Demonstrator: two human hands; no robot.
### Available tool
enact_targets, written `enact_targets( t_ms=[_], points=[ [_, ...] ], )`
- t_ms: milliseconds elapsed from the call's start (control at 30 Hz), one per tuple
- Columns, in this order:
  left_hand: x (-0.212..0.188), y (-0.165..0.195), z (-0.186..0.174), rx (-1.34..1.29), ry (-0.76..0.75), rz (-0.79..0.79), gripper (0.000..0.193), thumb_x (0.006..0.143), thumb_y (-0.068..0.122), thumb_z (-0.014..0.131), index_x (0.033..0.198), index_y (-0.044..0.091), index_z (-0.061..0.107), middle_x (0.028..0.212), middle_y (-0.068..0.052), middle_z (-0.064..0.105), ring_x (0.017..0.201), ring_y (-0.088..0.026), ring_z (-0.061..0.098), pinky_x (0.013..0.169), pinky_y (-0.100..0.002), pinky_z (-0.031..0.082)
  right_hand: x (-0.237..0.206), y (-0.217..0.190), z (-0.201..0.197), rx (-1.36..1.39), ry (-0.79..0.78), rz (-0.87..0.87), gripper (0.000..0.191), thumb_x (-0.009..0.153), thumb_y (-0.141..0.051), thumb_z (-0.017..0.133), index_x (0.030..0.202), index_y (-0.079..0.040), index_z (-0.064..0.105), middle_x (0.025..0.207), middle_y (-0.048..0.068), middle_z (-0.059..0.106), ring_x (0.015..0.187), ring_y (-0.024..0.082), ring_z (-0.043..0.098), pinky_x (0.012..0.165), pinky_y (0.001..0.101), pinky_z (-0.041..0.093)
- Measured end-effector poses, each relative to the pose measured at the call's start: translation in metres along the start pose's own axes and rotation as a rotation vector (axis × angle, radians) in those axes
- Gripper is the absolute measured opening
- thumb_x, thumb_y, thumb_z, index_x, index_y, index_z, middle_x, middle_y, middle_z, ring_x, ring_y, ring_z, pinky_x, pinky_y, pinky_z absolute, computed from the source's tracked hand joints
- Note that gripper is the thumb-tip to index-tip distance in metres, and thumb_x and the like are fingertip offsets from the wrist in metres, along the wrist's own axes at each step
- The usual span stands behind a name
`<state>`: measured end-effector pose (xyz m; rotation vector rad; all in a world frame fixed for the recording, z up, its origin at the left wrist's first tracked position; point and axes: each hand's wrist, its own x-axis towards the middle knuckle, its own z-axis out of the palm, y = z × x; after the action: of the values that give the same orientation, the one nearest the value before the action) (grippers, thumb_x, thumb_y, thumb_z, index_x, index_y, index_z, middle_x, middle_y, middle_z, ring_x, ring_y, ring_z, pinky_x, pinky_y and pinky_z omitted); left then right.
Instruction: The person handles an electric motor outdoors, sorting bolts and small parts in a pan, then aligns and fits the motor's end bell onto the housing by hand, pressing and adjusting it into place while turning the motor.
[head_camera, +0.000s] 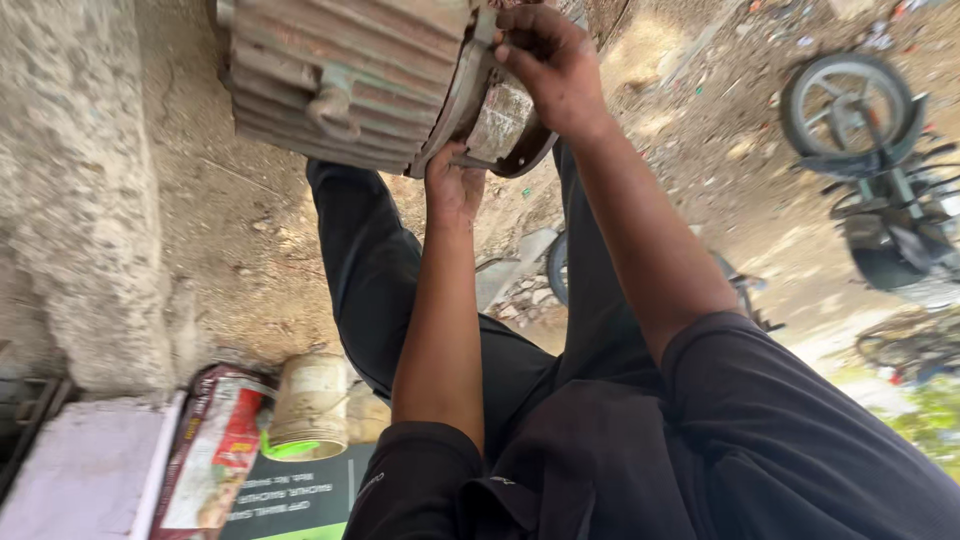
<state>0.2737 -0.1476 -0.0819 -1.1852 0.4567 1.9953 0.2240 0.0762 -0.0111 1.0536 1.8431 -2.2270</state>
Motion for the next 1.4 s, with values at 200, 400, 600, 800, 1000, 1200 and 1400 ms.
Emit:
enact_targets(
  t_ms=[200, 400, 600, 800, 1000, 1200, 1400],
  points=[
    [-0.015, 0.013, 0.012, 0.09, 0.05, -0.014, 0.046, 0.082, 0.003, 0.058, 0.127, 0.001, 0.064, 0.127, -0.011, 0.069, 0.119, -0.029, 0.065, 0.108, -0.047, 0.049, 0.004, -0.02, -0.01, -0.343, -0.063, -0.339, 0.022, 0.104, -0.009, 0.082, 0.117, -0.001, 0.067, 0.112, 0.009, 0.07, 0.106, 0.02, 0.071, 0.094, 0.033, 0.058],
    [-0.03, 0.023, 0.019, 0.222, 0.068, -0.022, 0.046, 0.09, 0.009, 0.055, 0.135, -0.004, 0.06, 0.134, -0.016, 0.067, 0.127, -0.032, 0.062, 0.116, -0.05, 0.044, 0.012, -0.007, -0.029, -0.048, -0.207, -0.126, 0.023, 0.099, -0.014, 0.084, 0.109, -0.001, 0.067, 0.099, 0.006, 0.069, 0.094, 0.018, 0.07, 0.085, 0.0319, 0.056],
    [-0.034, 0.027, 0.031, 0.261, 0.057, -0.017, 0.052, 0.088, 0.012, 0.053, 0.137, -0.002, 0.059, 0.136, -0.015, 0.066, 0.129, -0.031, 0.061, 0.117, -0.05, 0.043, 0.009, 0.005, -0.02, 0.006, -0.118, -0.289, 0.018, 0.101, -0.012, 0.083, 0.109, -0.002, 0.069, 0.104, 0.009, 0.072, 0.098, 0.022, 0.072, 0.089, 0.0343, 0.057],
    [-0.037, 0.03, 0.035, 0.267, 0.071, -0.011, 0.051, 0.091, 0.011, 0.052, 0.14, -0.002, 0.057, 0.139, -0.014, 0.064, 0.132, -0.03, 0.059, 0.12, -0.048, 0.041, 0.0, 0.003, -0.01, -0.057, -0.031, -0.341, 0.019, 0.102, -0.012, 0.081, 0.108, 0.0, 0.067, 0.103, 0.013, 0.07, 0.096, 0.03, 0.071, 0.085, 0.0376, 0.057],
    [-0.037, 0.028, 0.038, 0.253, 0.129, -0.017, 0.049, 0.092, 0.011, 0.052, 0.14, -0.002, 0.056, 0.139, -0.015, 0.064, 0.132, -0.031, 0.059, 0.12, -0.05, 0.041, -0.003, -0.001, -0.001, -0.195, 0.045, -0.405, 0.018, 0.106, -0.012, 0.076, 0.114, 0.001, 0.066, 0.106, 0.015, 0.069, 0.101, 0.035, 0.069, 0.089, 0.0429, 0.056],
    [-0.038, 0.026, 0.04, 0.264, 0.134, -0.018, 0.053, 0.089, 0.014, 0.053, 0.14, -0.001, 0.057, 0.139, -0.014, 0.064, 0.131, -0.031, 0.058, 0.117, -0.051, 0.041, 0.001, -0.006, -0.002, -0.328, 0.067, -0.452, 0.021, 0.107, -0.012, 0.076, 0.12, 0.001, 0.065, 0.11, 0.015, 0.068, 0.104, 0.035, 0.068, 0.092, 0.0447, 0.055],
    [-0.039, 0.025, 0.036, 0.194, 0.023, -0.029, 0.049, 0.092, 0.012, 0.053, 0.139, -0.002, 0.058, 0.139, -0.015, 0.064, 0.132, -0.031, 0.058, 0.119, -0.05, 0.042, -0.003, -0.014, -0.008, -0.219, 0.028, -0.463, 0.029, 0.099, -0.006, 0.08, 0.121, 0.001, 0.063, 0.116, 0.015, 0.064, 0.106, 0.033, 0.067, 0.092, 0.0426, 0.056]
  ],
)
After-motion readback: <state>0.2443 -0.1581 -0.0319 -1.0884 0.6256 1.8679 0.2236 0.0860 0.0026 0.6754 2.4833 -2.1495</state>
